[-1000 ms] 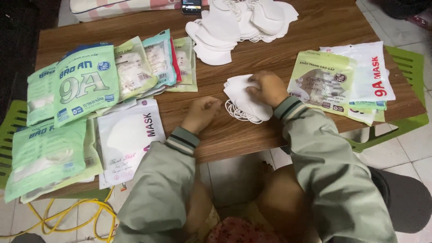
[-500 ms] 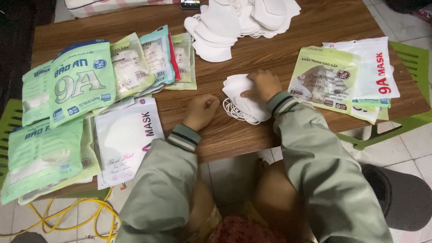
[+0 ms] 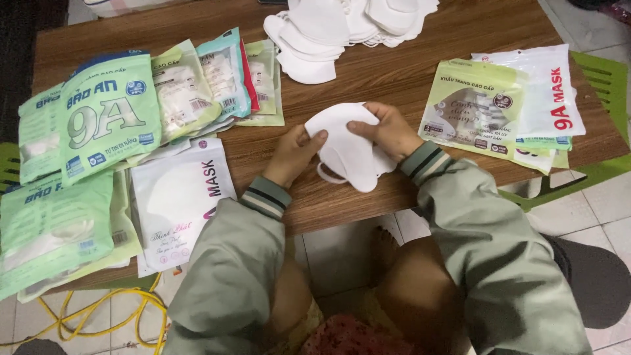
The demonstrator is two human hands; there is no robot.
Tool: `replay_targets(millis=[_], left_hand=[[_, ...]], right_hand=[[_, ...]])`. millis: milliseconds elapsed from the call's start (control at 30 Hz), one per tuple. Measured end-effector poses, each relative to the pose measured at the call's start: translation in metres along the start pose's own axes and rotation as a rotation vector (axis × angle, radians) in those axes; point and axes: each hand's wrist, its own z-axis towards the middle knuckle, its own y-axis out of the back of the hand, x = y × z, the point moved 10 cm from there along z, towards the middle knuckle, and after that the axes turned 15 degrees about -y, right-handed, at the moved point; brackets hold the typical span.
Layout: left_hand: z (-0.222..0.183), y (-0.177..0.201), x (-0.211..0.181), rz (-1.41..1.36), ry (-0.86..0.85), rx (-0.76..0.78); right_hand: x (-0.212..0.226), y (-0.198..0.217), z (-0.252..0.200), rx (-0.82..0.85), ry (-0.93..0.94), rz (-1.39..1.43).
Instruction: Manually packaging individual face masks by folding them and inserting them into plastic bags.
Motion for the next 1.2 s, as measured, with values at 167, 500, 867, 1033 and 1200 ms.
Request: replay_targets(millis=[167,500,867,1033,1200], left_hand=[[0.001,0.022,0.014,-0.203,-0.056,-0.191],[0.003,0.058,0.014,-0.02,-0.201,-0.328],[0.007,0.066,0.025,0.043,-0.198,-0.344],[0.001,0.075,0.022,0.028,-0.191,-0.407],[0.003,0.084,0.026,0.056,-0.227,-0.456]], right_hand=[[-0.012,-0.014,0.001,0.08,0.028,0.048],[0.002,0.006,0.012,-0.265,0.163,-0.981],[-0.005,0.013,0.039,-0.327,-0.055,-1.15],[0.0,0.019,0.042,-0.401,0.291,-0.944],[0.017,0.024,0.025,-0.334,0.407,-0.423]])
